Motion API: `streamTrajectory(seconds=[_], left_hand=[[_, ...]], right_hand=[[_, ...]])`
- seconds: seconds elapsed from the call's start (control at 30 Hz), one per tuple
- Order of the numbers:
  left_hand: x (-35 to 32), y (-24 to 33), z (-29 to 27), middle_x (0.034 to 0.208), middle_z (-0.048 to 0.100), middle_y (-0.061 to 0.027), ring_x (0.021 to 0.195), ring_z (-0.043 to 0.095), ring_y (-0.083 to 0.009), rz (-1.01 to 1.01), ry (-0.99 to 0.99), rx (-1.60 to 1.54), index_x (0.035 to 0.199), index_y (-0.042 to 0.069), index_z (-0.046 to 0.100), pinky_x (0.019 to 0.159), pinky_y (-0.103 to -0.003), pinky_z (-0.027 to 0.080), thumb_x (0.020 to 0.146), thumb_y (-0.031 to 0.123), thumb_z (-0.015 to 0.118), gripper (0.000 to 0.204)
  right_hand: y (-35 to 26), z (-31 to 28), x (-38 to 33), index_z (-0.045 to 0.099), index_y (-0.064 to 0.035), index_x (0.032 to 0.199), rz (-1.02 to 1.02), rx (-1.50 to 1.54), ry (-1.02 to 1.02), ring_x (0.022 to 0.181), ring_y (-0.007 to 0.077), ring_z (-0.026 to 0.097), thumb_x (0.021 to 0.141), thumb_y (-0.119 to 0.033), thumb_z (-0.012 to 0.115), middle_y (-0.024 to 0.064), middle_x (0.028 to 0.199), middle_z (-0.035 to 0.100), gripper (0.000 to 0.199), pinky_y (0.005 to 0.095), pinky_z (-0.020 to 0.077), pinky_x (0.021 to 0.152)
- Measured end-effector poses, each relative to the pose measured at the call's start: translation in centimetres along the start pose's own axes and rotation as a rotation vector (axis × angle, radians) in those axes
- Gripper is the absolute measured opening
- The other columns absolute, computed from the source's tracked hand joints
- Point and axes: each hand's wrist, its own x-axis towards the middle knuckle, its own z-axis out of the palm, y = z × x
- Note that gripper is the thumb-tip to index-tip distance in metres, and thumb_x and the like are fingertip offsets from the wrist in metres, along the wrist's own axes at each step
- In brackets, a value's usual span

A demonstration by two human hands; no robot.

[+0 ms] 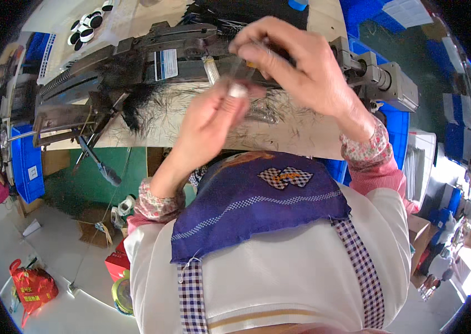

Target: Manually arranging and brushing bundles of hair to manufacture false eyelashes at a workstation.

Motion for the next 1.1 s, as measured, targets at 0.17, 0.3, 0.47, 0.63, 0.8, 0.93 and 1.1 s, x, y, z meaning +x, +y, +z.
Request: streamTrajectory(seconds=[0.17,0.3,0.47,0.63,0.8,0.93,1.1], left_hand=[[-1.2,-5.3,-3.1,0.083,0.054,-0.0021,0.076,0.050,-0.0083,0.180,0.452,0.001,0.097,0.004,0.053,0.072,-0.026,0.046,0.100,0.022,0.044,0.021],[0.7,-7.0,0.8,0.082,0.049,-0.0005,0.066,0.045,-0.0110,0.149,0.299,-0.191,0.094,0.006,0.053,0.065,-0.027,0.042,0.101,0.021,0.041,0.020],[2.2,-1.8,2.9,0.078,0.048,0.0001,0.057,0.038,-0.0083,-0.001,0.244,-0.709,0.092,0.008,0.050,0.049,-0.023,0.034,0.099,0.026,0.047,0.019],[0.1,2.2,-2.1,0.077,0.044,0.0008,0.043,0.026,-0.0020,0.011,0.122,-1.176,0.091,0.006,0.053,0.034,-0.018,0.018,0.097,0.025,0.050,0.020],[-3.3,-3.3,-6.5,0.074,0.048,-0.0025,0.038,0.026,-0.0028,0.358,0.176,-1.613,0.102,0.007,0.057,0.031,-0.019,0.017,0.097,0.025,0.049,0.020],[-4.8,-6.0,-5.3,0.073,0.067,-0.0089,0.043,0.043,-0.0097,0.479,0.298,-0.649,0.090,0.007,0.067,0.038,-0.024,0.035,0.088,0.018,0.060,0.013],[6.1,-1.6,0.3,0.075,0.067,-0.0144,0.067,0.062,-0.0178,0.246,0.041,0.275,0.092,0.001,0.070,0.064,-0.029,0.047,0.087,0.019,0.057,0.023]], right_hand=[[5.8,-3.6,-1.3,0.065,-0.0035,0.107,0.069,-0.413,0.095,0.069,0.0142,0.063,0.093,-0.015,0.056,0.0072,0.085,0.067,0.020,0.0293,0.0500,0.066],[7.2,-2.7,-0.4,0.062,-0.0035,0.098,-0.149,-0.534,-0.067,0.086,0.0299,0.061,0.085,-0.012,0.058,0.0115,0.090,0.060,0.016,0.0374,0.0497,0.073],[7.7,-0.9,-0.1,0.063,-0.0045,0.103,-0.099,-0.694,-0.168,0.094,0.0276,0.059,0.080,-0.006,0.058,0.0087,0.093,0.061,0.023,0.0372,0.0496,0.078],[7.1,0.2,0.2,0.058,-0.0043,0.087,-0.184,-0.739,-0.172,0.084,0.0272,0.058,0.072,-0.009,0.059,0.0091,0.083,0.057,0.016,0.0351,0.0506,0.072],[4.5,0.3,-0.8,0.057,-0.0029,0.086,-0.122,-0.542,-0.152,0.083,0.0291,0.058,0.074,-0.006,0.057,0.0108,0.083,0.056,0.013,0.0373,0.0506,0.071],[6.6,0.0,3.2,0.058,-0.0005,0.087,-0.107,-0.641,-0.022,0.081,0.0345,0.058,0.078,-0.001,0.054,0.0152,0.079,0.056,0.009,0.0420,0.0489,0.070],[11.2,0.2,9.2,0.062,0.0026,0.083,0.073,-0.817,-0.332,0.086,0.0363,0.062,0.080,-0.019,0.064,0.0190,0.084,0.063,0.022,0.0435,0.0489,0.073]])
